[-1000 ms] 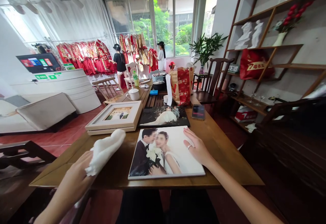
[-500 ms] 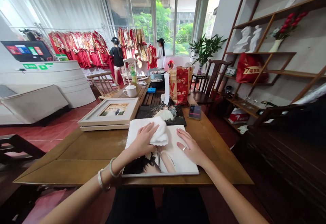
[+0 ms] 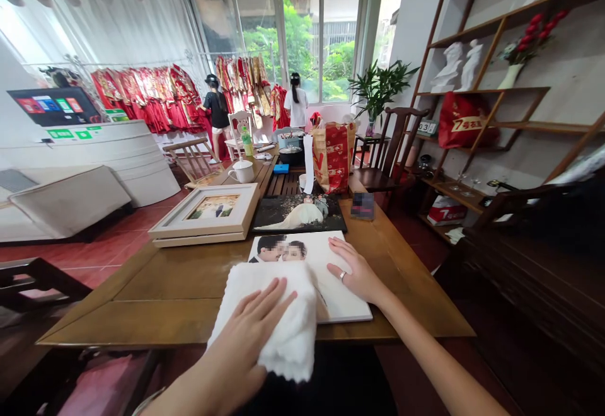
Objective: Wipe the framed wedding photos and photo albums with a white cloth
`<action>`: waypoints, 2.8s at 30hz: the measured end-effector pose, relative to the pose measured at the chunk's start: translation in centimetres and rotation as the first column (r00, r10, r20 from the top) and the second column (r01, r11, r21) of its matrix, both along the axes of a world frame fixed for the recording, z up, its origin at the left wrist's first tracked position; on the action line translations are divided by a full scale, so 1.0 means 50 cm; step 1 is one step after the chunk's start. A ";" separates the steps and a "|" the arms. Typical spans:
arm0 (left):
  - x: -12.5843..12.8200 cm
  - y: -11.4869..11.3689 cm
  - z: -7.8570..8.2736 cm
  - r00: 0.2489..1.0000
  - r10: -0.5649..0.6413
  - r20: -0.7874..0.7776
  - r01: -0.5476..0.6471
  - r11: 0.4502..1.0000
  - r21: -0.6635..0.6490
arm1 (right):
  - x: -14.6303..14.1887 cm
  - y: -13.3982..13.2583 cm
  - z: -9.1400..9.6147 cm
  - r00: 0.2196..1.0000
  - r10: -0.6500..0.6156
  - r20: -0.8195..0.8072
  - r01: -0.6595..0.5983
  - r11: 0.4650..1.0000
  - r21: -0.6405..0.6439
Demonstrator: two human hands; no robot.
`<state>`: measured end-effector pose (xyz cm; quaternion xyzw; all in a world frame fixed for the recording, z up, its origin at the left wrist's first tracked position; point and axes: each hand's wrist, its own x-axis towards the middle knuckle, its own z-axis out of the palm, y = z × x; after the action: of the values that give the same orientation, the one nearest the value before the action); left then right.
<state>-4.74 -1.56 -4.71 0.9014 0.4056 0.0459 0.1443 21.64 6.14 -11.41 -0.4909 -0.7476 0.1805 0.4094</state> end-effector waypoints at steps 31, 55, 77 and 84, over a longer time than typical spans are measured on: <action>0.024 0.151 0.005 0.991 0.134 0.004 -0.131 0.970 0.205 | 0.008 -0.005 0.002 0.999 0.023 0.046 -0.023 1.000 0.011; 0.091 0.162 0.008 0.979 0.155 -0.134 -0.127 0.972 0.198 | 0.009 -0.008 0.001 1.000 0.005 -0.009 -0.005 1.000 0.008; 0.178 0.154 -0.004 0.969 0.140 -0.202 -0.078 0.955 0.285 | 0.006 0.001 -0.002 0.990 0.047 -0.137 -0.048 0.999 -0.002; 0.179 0.180 0.001 0.972 0.124 -0.202 -0.059 0.952 0.300 | 0.002 0.002 -0.002 0.990 0.017 -0.143 -0.022 0.999 -0.035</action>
<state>4.19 7.43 -4.66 0.8925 0.4492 0.0127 -0.0381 21.76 6.25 -11.52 -0.4765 -0.7178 0.2326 0.4511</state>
